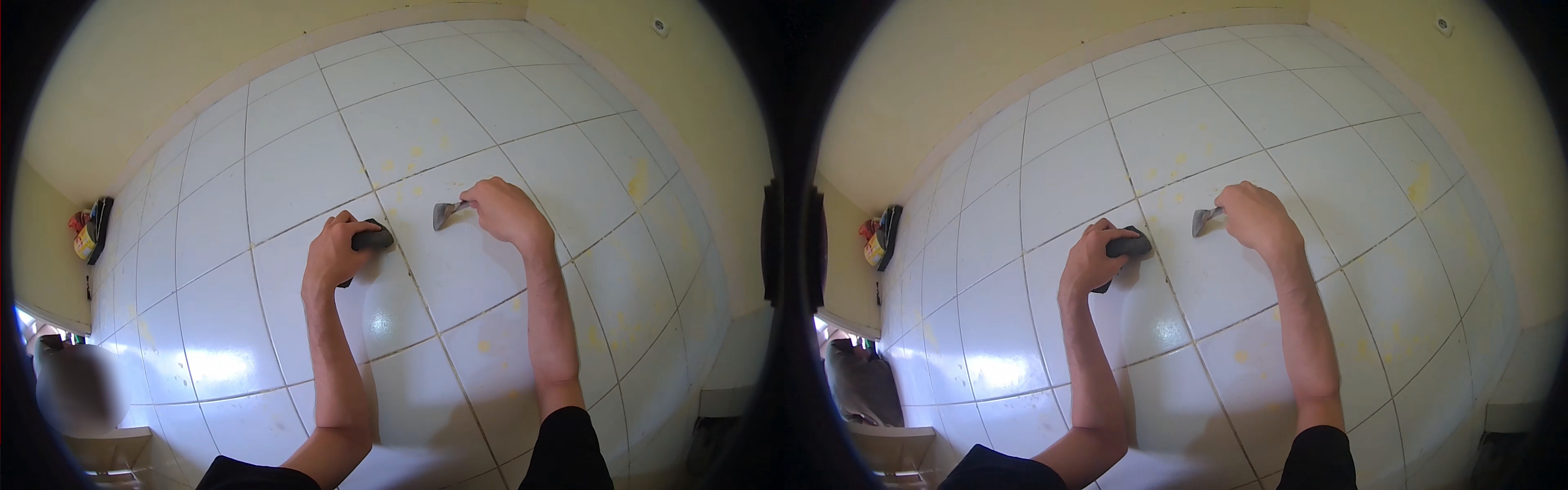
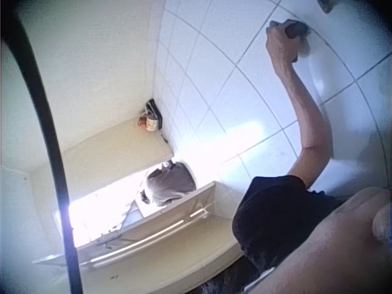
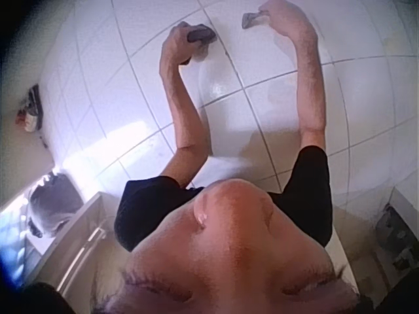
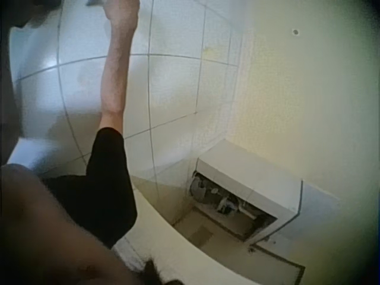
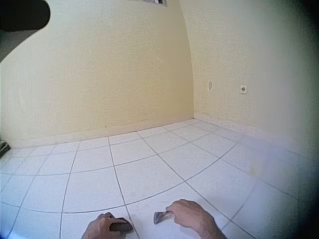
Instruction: The person scrapes grout lines and tile surfaces using a putty knife and wipes away debris with a cloth.
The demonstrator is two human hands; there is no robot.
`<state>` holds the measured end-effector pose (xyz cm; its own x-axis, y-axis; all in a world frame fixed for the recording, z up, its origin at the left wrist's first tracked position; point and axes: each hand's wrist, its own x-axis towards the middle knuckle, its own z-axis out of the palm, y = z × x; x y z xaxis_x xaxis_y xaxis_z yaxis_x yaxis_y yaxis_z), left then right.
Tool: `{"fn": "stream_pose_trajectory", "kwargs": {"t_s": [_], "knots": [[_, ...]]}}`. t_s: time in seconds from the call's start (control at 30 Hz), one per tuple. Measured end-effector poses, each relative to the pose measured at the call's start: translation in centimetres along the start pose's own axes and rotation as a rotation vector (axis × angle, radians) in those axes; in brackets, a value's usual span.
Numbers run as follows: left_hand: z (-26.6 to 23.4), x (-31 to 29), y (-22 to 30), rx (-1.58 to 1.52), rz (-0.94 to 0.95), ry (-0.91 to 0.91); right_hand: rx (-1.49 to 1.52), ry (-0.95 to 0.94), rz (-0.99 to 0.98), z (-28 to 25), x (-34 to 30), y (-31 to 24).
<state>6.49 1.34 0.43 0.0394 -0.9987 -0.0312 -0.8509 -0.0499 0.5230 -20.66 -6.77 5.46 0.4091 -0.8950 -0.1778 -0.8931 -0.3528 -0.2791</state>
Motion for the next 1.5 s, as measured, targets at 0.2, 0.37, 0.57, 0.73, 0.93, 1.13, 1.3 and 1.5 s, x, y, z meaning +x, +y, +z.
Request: {"fn": "stream_pose_trajectory", "kwargs": {"t_s": [0.2,0.37,0.57,0.73,0.93,1.13,1.3,1.5], "knots": [[0.2,0.1,0.1,0.011,0.012,0.008,0.108,0.021,-0.039,2.1,0.6,0.0],[0.2,0.2,0.2,0.009,0.002,-0.002,0.151,-0.102,-0.065,2.7,0.7,-0.3],[0.0,0.1,0.4,0.017,0.014,0.007,0.080,-0.191,-0.023,2.5,0.6,-1.9],[0.2,0.3,0.0,0.004,0.014,0.009,0.084,-0.025,0.010,3.6,1.3,-0.9],[0.2,0.0,0.0,-0.003,0.039,0.042,0.076,-0.173,0.008,3.3,1.2,-1.7],[0.3,0.1,0.5,-0.001,0.037,0.042,0.196,-0.114,0.007,3.1,1.3,-1.4],[0.4,0.1,0.2,0.004,0.049,0.050,0.217,0.018,-0.056,4.8,2.2,-2.0],[0.3,0.2,0.5,-0.001,0.052,0.044,0.244,0.020,-0.022,5.2,2.5,-1.7]]}}
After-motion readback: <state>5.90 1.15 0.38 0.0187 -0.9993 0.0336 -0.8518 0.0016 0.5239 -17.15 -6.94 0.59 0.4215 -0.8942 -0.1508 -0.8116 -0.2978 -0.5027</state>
